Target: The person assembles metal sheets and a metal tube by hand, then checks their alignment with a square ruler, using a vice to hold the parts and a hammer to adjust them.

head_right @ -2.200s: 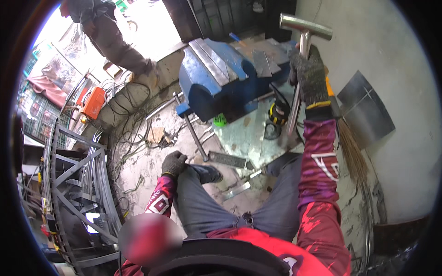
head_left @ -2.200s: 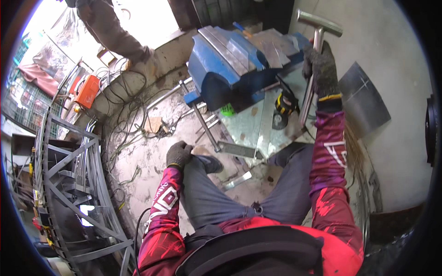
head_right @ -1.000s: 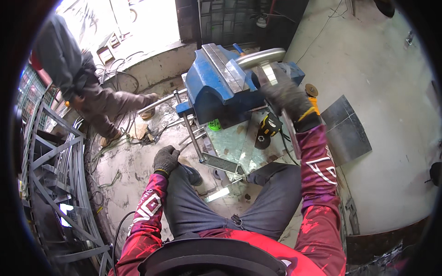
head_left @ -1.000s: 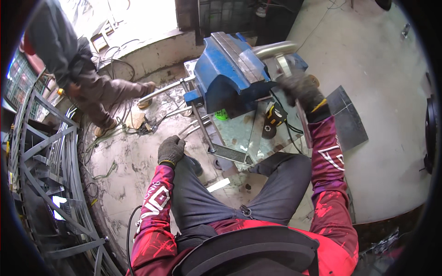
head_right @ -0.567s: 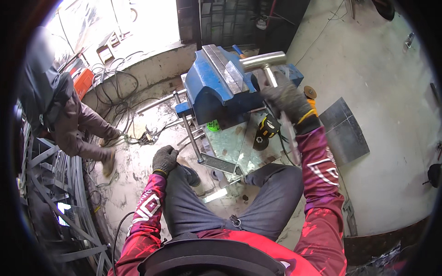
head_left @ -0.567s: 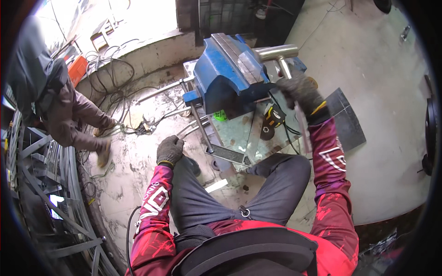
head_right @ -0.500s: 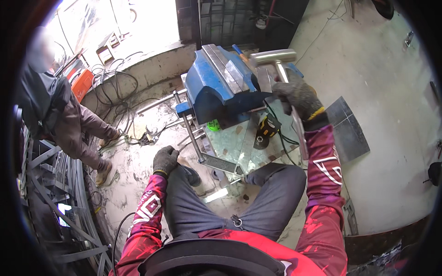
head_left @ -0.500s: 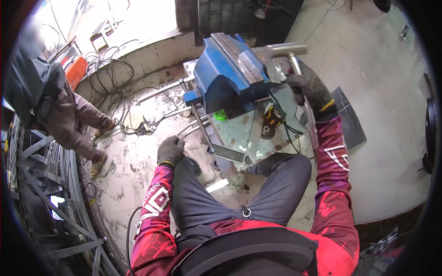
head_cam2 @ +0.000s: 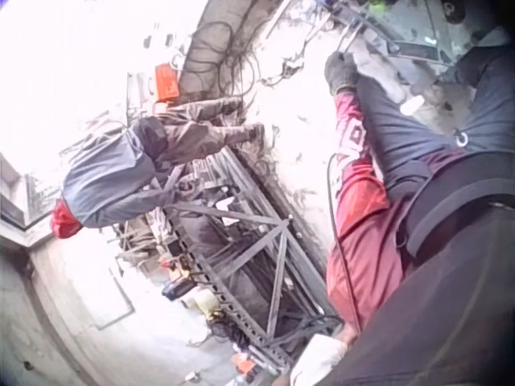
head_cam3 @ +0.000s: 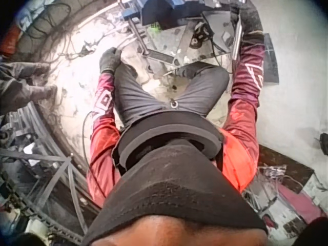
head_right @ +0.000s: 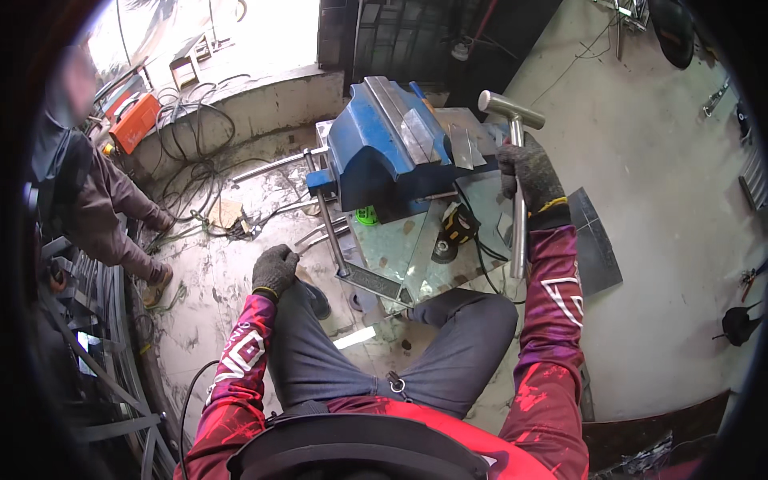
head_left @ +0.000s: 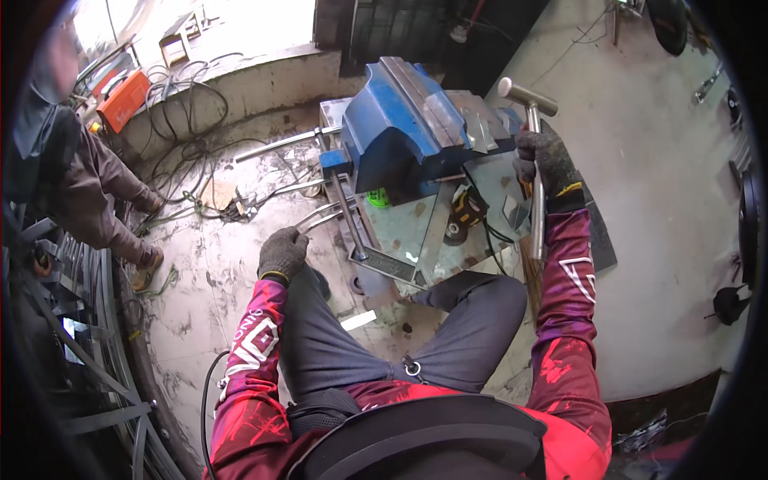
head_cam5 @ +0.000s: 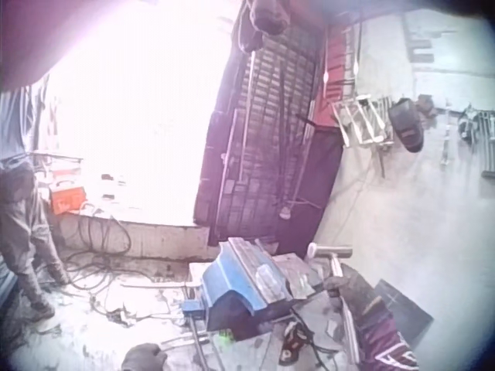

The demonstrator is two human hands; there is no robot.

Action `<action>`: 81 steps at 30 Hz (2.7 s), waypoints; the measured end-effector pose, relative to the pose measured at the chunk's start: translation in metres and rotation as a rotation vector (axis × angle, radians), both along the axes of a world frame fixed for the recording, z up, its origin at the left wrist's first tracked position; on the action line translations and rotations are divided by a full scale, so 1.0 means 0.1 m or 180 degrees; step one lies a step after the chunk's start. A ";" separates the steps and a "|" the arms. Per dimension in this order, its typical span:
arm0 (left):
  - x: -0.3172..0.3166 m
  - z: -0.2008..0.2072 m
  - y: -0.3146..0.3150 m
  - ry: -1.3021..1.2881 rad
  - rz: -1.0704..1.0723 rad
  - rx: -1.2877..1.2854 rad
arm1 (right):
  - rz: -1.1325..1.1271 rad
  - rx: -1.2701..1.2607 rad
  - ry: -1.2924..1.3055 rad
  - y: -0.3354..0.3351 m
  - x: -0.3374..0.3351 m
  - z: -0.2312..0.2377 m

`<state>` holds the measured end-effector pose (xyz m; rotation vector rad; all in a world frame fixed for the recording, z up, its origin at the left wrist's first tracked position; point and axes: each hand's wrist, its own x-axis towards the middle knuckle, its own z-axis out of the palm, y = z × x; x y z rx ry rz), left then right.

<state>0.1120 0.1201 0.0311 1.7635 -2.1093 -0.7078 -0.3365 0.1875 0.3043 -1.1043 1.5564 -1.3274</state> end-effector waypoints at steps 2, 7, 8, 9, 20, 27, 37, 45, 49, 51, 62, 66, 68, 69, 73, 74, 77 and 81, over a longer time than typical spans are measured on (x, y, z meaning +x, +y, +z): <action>0.03 -0.04 0.01 -0.0075 -0.0004 0.0032 | 0.0175 0.0140 0.0939 -0.03 0.20 -0.09; 0.08 -0.07 0.04 0.0068 -0.0016 0.0006 | 0.0350 0.0266 0.1341 0.00 0.42 0.20; 0.04 -0.07 0.00 0.0096 -0.0002 0.0001 | 0.0282 0.0180 0.1047 -0.05 0.23 0.21; 0.05 -0.09 0.00 0.0153 0.0031 -0.0097 | 0.0178 0.0135 0.0719 -0.03 0.15 0.18; 0.04 -0.13 0.02 0.0287 0.0039 -0.0203 | 0.0018 -0.0068 0.0394 0.03 0.18 0.13; 0.07 -0.11 0.02 0.0073 -0.0002 0.0035 | 0.0415 0.0067 0.1310 0.00 0.52 0.19; 0.07 -0.12 0.03 0.0058 -0.0005 0.0123 | 0.1110 -0.0216 0.2325 0.04 0.27 0.13; 0.09 -0.09 0.02 -0.0017 -0.0001 0.0185 | 0.0328 0.0410 0.3010 0.16 0.91 0.20; 0.03 -0.10 0.01 0.0048 -0.0058 -0.0057 | 0.0306 0.0041 0.1953 0.11 0.43 0.43; 0.05 -0.04 0.01 0.0157 0.0032 0.0049 | 0.0052 0.0097 0.1172 0.09 0.36 0.48; 0.01 -0.09 -0.02 0.0298 -0.0007 -0.0247 | 0.0097 -0.0095 0.1318 -0.23 0.32 0.41; 0.05 -0.19 -0.02 0.0237 -0.0061 -0.0314 | 0.0555 0.0593 0.1678 -0.24 0.69 0.22; 0.15 -0.23 0.05 0.0324 -0.0033 -0.0319 | 0.0540 0.0498 0.1574 -0.18 0.72 0.32; 0.08 -0.19 0.01 0.0361 -0.0052 -0.0325 | 0.0460 0.0373 0.1533 -0.15 0.63 0.39; -0.02 -0.13 -0.05 0.0455 -0.0068 -0.0260 | 0.0317 0.0086 0.1336 -0.19 0.46 0.30; 0.01 -0.15 -0.04 0.0367 -0.0070 -0.0253 | 0.0327 0.0096 0.1329 -0.21 0.51 0.31; 0.03 -0.19 0.00 0.0326 -0.0059 -0.0196 | 0.0770 0.0245 0.2011 -0.22 0.67 0.49; 0.00 -0.13 -0.07 0.0470 -0.0034 -0.0197 | -0.0014 -0.0014 0.1638 -0.20 0.59 0.74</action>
